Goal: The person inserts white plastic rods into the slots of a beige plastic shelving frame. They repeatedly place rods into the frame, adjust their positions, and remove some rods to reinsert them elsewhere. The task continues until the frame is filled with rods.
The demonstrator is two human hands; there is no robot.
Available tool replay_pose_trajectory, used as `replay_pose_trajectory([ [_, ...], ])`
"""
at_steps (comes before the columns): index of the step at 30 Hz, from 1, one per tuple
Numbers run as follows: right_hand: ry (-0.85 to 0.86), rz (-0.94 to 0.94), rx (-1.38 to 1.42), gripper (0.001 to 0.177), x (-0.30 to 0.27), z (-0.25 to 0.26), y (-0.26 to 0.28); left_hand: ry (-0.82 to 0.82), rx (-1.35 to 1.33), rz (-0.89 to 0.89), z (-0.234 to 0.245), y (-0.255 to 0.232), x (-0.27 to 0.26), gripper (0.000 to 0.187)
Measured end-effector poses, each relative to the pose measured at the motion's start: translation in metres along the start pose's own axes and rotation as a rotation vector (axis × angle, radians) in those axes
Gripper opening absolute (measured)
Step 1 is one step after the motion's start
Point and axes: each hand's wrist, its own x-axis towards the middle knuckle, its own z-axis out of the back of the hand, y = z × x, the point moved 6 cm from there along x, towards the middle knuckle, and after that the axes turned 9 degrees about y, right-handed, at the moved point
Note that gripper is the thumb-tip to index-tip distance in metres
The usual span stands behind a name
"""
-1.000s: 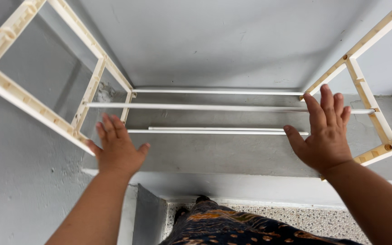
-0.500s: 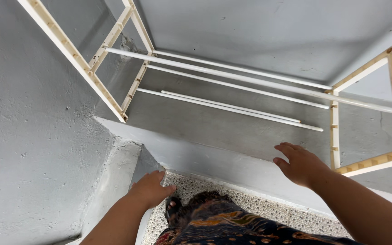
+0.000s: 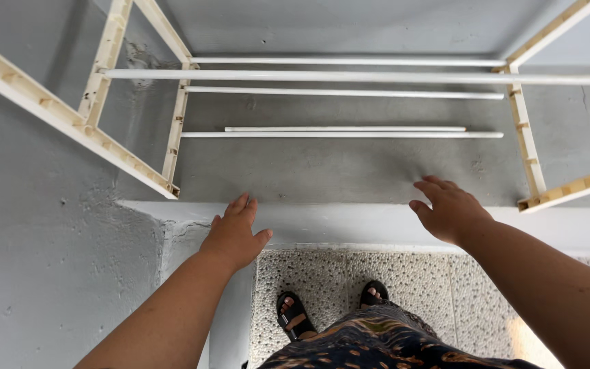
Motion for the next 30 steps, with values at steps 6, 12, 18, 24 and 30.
replay_pose_trajectory([
  [6, -0.139, -0.059, 0.078, 0.056, -0.01, -0.009, 0.013, -0.013, 0.114, -0.061, 0.007, 0.003, 0.028, 0.082],
  [12, -0.318, 0.002, 0.047, 0.059, 0.024, 0.01, 0.018, -0.271, -0.015, -0.137, 0.027, 0.003, 0.061, 0.088],
  [18, -0.422, -0.011, 0.083, 0.057, 0.064, 0.03, 0.008, -0.52, -0.027, -0.05, 0.042, -0.004, 0.091, 0.1],
  [24, -0.592, 0.102, 0.108, 0.052, 0.071, 0.031, 0.008, -0.511, 0.079, 0.113, 0.041, -0.009, 0.1, 0.097],
  [30, -0.72, 0.238, 0.028, 0.049, 0.071, 0.026, -0.001, -0.527, 0.15, 0.194, 0.038, -0.006, 0.107, 0.092],
])
